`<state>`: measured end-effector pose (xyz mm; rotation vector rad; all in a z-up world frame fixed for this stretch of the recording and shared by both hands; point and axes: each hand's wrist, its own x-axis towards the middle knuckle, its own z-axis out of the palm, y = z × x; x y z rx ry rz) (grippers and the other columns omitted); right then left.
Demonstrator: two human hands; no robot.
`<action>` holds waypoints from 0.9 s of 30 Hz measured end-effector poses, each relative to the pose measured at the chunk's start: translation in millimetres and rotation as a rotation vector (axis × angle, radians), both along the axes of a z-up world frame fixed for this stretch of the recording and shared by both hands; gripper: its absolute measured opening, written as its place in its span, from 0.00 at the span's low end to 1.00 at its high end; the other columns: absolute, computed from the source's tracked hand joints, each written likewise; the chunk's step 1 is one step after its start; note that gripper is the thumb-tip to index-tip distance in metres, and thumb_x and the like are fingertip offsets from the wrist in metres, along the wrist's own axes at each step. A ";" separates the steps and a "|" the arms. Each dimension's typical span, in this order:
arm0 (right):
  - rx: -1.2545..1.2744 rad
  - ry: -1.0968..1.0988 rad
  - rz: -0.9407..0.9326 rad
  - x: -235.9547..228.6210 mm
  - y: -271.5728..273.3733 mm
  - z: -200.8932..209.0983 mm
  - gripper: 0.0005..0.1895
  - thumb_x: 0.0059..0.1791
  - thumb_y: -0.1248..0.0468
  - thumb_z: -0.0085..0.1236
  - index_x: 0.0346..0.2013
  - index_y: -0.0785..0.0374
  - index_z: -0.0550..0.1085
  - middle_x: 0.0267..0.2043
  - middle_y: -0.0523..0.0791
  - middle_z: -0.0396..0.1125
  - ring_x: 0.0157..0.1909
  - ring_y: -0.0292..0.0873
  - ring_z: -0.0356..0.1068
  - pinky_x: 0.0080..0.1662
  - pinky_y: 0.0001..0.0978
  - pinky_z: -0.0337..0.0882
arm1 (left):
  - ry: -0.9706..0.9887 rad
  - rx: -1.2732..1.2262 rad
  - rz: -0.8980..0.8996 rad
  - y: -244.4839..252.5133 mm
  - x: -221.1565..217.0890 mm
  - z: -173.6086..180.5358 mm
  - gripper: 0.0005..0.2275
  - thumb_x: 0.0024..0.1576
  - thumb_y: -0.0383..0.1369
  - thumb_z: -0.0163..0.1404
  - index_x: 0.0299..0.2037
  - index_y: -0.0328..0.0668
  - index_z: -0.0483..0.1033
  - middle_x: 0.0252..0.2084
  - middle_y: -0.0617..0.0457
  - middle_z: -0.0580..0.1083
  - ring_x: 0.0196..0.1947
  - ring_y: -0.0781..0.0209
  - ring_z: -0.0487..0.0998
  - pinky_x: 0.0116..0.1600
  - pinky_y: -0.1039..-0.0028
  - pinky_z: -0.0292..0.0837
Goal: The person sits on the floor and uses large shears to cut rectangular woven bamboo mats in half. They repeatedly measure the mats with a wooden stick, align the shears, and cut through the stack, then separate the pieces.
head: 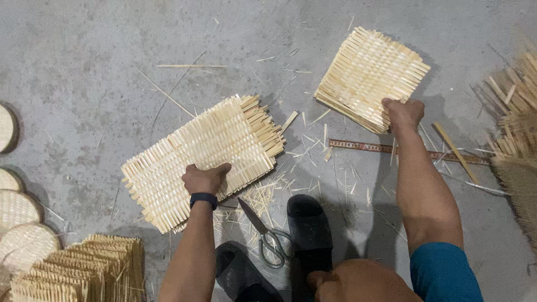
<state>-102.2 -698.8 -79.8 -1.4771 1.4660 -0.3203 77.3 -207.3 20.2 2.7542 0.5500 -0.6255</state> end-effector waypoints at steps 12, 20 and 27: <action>0.308 -0.650 0.761 -67.6 136.7 73.1 0.27 0.55 0.46 0.50 0.61 0.59 0.73 0.29 0.43 0.71 0.33 0.37 0.72 0.41 0.31 0.76 | 0.164 -1.236 0.497 -6.6 -32.9 74.9 0.48 0.48 0.26 0.60 0.74 0.40 0.33 0.42 0.47 0.82 0.51 0.51 0.80 0.54 0.49 0.79; 0.624 -0.862 0.400 -70.2 142.8 85.5 0.15 0.52 0.64 0.61 0.48 0.73 0.74 0.41 0.48 0.72 0.40 0.38 0.73 0.40 0.30 0.74 | 0.111 -1.236 0.020 -104.6 -81.6 58.6 0.17 0.57 0.24 0.60 0.55 0.30 0.72 0.27 0.49 0.72 0.23 0.61 0.69 0.29 0.71 0.66; 0.869 -1.349 0.292 -56.9 153.0 110.7 0.29 0.42 0.54 0.69 0.49 0.71 0.72 0.51 0.50 0.72 0.44 0.43 0.74 0.30 0.22 0.72 | 0.130 -1.523 0.474 -145.6 -69.3 37.3 0.17 0.54 0.20 0.55 0.52 0.41 0.66 0.44 0.45 0.78 0.42 0.59 0.81 0.45 0.72 0.82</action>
